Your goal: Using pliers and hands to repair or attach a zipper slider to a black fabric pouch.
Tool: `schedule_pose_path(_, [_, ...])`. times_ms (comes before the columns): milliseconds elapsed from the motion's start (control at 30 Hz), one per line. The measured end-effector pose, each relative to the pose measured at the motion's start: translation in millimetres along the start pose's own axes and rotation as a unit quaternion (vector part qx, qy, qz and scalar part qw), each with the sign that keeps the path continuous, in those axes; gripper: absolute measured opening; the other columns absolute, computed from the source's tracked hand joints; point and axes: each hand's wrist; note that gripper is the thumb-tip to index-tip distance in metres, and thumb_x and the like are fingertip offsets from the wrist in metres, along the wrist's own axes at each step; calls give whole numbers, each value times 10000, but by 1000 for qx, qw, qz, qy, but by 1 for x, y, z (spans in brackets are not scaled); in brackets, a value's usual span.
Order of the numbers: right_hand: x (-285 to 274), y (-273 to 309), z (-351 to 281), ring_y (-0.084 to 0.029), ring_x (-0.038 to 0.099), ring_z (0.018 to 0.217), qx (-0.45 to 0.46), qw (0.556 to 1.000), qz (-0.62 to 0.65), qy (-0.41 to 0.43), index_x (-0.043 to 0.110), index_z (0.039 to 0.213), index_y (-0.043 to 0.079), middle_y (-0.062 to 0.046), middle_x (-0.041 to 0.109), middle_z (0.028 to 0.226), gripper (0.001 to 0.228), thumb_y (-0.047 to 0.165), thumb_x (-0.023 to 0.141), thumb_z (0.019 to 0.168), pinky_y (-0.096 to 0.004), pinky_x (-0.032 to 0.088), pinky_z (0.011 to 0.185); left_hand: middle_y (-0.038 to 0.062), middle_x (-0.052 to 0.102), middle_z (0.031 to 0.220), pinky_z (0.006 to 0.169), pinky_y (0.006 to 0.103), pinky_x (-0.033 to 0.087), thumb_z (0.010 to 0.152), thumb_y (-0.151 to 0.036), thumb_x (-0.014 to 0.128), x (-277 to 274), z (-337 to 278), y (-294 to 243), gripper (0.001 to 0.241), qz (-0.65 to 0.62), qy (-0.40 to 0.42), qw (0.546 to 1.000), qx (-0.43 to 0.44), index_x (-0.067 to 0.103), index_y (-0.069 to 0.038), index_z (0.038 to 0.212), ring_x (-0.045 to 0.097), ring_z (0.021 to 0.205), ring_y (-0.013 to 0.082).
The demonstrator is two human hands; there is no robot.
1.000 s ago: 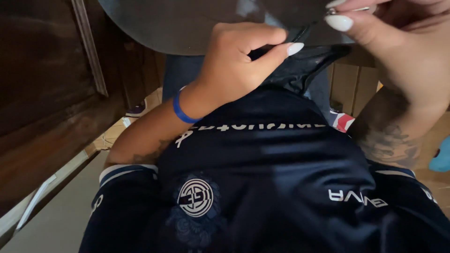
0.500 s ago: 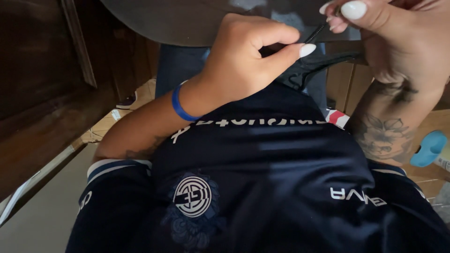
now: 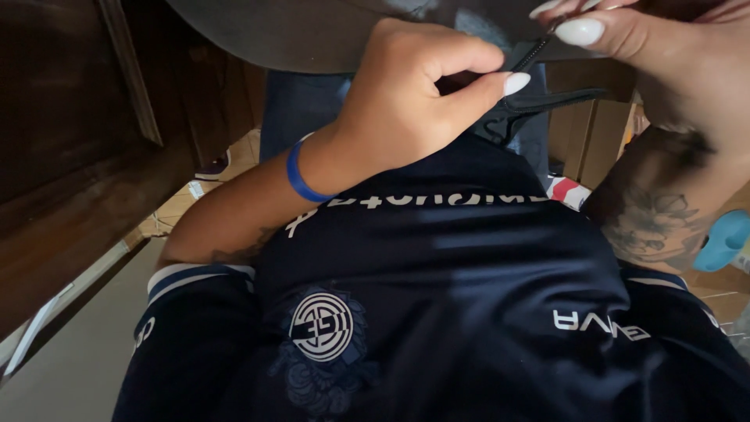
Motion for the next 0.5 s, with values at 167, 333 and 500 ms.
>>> schedule_pose_path(167, [0,1,-1,-185,789,1374,46,998,30,-16,648,1164,100,-61,735,1310,103,92,746,1196,-302,707,1246,39,316,616,577,369,256,1017,-97,791,0,0,-1,444,7,8,1000,-11,484,-63,698,276,597,195])
schedule_pose_path(333, [-7,-7,2,-205,798,1347,45,998,43,12,648,1178,80,-76,724,1274,118,59,763,1174,-311,719,1269,42,333,614,579,366,261,1011,-85,791,-1,1,-3,413,6,9,1000,-9,519,-56,701,290,597,190])
schedule_pose_path(500, [3,24,3,-173,825,1325,93,995,30,2,638,1127,92,-62,741,1254,146,89,784,1140,-271,731,1219,35,335,599,566,358,270,999,-92,804,1,1,-3,436,10,14,1000,-6,505,-63,683,297,577,180])
Point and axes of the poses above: each hand's wrist, its own z-axis towards the middle knuckle, its own x-axis out of the palm, y = z × x
